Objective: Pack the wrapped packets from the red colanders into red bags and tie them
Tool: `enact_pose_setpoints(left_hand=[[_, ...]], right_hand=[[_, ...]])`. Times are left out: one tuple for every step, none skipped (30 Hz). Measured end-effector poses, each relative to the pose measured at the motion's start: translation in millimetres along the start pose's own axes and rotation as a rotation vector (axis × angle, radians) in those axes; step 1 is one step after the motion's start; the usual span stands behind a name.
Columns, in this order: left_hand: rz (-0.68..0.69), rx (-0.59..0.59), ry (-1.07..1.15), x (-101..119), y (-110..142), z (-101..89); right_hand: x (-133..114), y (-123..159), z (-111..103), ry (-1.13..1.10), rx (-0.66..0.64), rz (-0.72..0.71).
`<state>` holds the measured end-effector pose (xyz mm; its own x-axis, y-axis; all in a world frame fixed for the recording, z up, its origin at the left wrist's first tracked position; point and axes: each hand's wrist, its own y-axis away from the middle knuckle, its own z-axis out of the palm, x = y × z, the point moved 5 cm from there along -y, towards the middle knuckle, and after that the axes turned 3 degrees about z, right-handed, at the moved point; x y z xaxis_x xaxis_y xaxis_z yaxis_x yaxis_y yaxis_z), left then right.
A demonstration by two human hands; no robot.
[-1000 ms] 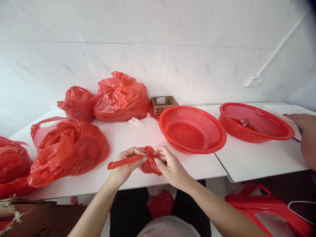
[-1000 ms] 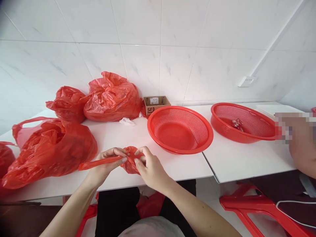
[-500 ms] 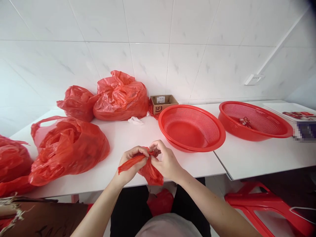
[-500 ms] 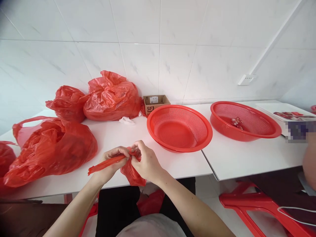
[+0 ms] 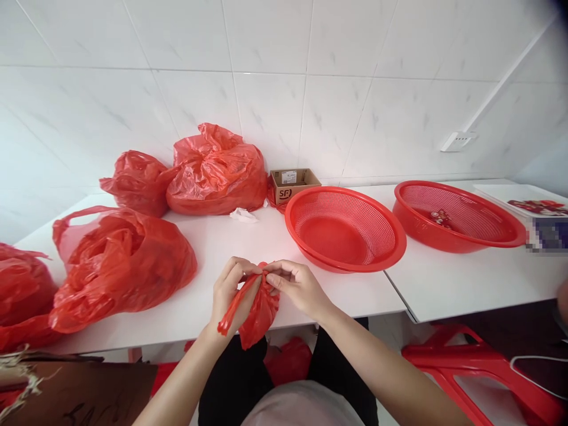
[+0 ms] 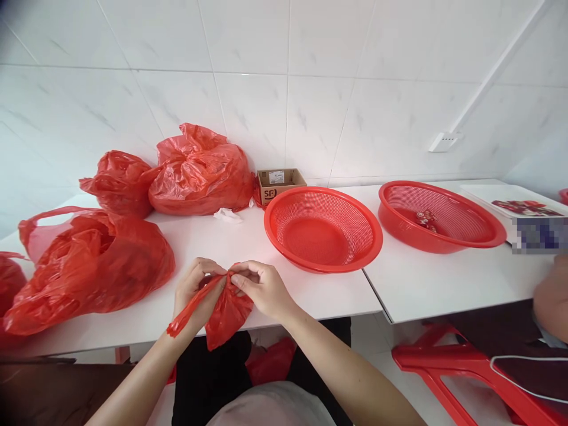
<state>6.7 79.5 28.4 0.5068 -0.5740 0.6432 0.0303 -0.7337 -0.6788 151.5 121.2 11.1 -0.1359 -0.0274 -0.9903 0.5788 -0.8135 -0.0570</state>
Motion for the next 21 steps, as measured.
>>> enact_pose_setpoints(left_hand=[[0.003, -0.020, -0.003, 1.3, -1.4, -1.3], [0.003, -0.043, -0.007, 3.0, -3.1, -2.8], [0.000, -0.074, -0.010, 4.6, -5.1, -4.4], [-0.009, -0.111, -0.010, 5.8, -7.0, -6.0], [-0.027, -0.152, -0.006, 6.3, -8.8, -7.5], [-0.048, -0.192, 0.003, 6.0, -10.2, -9.3], [-0.076, -0.222, 0.012, 4.9, -11.3, -11.5], [-0.108, -0.238, 0.019, 2.9, -11.9, -14.4], [-0.139, -0.236, 0.019, 0.4, -12.3, -18.3], [-0.168, -0.208, 0.013, -2.3, -12.5, -23.3], [-0.195, -0.162, -0.001, -4.9, -12.6, -29.2], [-0.223, -0.110, -0.020, -7.5, -12.3, -35.2], [-0.254, -0.061, -0.041, -9.9, -11.9, -40.8], [-0.287, -0.022, -0.061, -11.9, -11.4, -45.4], [-0.325, 0.001, -0.076, -13.8, -11.2, -48.8], [-0.366, 0.009, -0.079, -15.2, -11.4, -51.2], [-0.404, -0.001, -0.064, -16.1, -12.4, -52.6], [-0.434, -0.018, -0.027, -16.0, -14.3, -54.0], [-0.459, -0.035, 0.029, -15.0, -17.3, -56.5], [-0.478, -0.048, 0.087, -13.1, -21.1, -60.9], [-0.493, -0.047, 0.132, -10.3, -25.4, -68.5]], right_hand=[[-2.7, -1.4, -0.9, 0.047, -0.012, -0.010], [-6.2, -2.3, -1.5, 0.112, -0.013, -0.032], [-10.5, -2.7, -1.8, 0.195, -0.005, -0.067], [-15.5, -2.7, -1.9, 0.297, 0.014, -0.118], [-20.9, -2.4, -1.5, 0.414, 0.042, -0.183], [-26.2, -1.7, -0.7, 0.539, 0.078, -0.257], [-30.7, -0.6, 0.6, 0.672, 0.118, -0.334], [-33.9, 0.7, 2.4, 0.803, 0.157, -0.409], [-35.3, 2.1, 4.3, 0.927, 0.193, -0.472], [-34.9, 3.3, 6.0, 1.030, 0.223, -0.517], [-32.6, 4.2, 7.2, 1.107, 0.244, -0.542], [-29.2, 5.0, 7.9, 1.156, 0.252, -0.551], [-25.0, 5.7, 8.2, 1.176, 0.248, -0.546], [-20.9, 6.4, 8.1, 1.174, 0.237, -0.531], [-17.5, 7.2, 7.5, 1.156, 0.224, -0.508], [-15.4, 8.1, 6.7, 1.128, 0.215, -0.481], [-14.8, 9.2, 5.6, 1.087, 0.209, -0.452], [-15.5, 10.5, 4.4, 1.032, 0.201, -0.421], [-17.3, 11.9, 3.4, 0.962, 0.189, -0.392], [-19.7, 13.4, 2.5, 0.882, 0.173, -0.367], [-22.3, 15.2, 1.5, 0.799, 0.160, -0.345]])
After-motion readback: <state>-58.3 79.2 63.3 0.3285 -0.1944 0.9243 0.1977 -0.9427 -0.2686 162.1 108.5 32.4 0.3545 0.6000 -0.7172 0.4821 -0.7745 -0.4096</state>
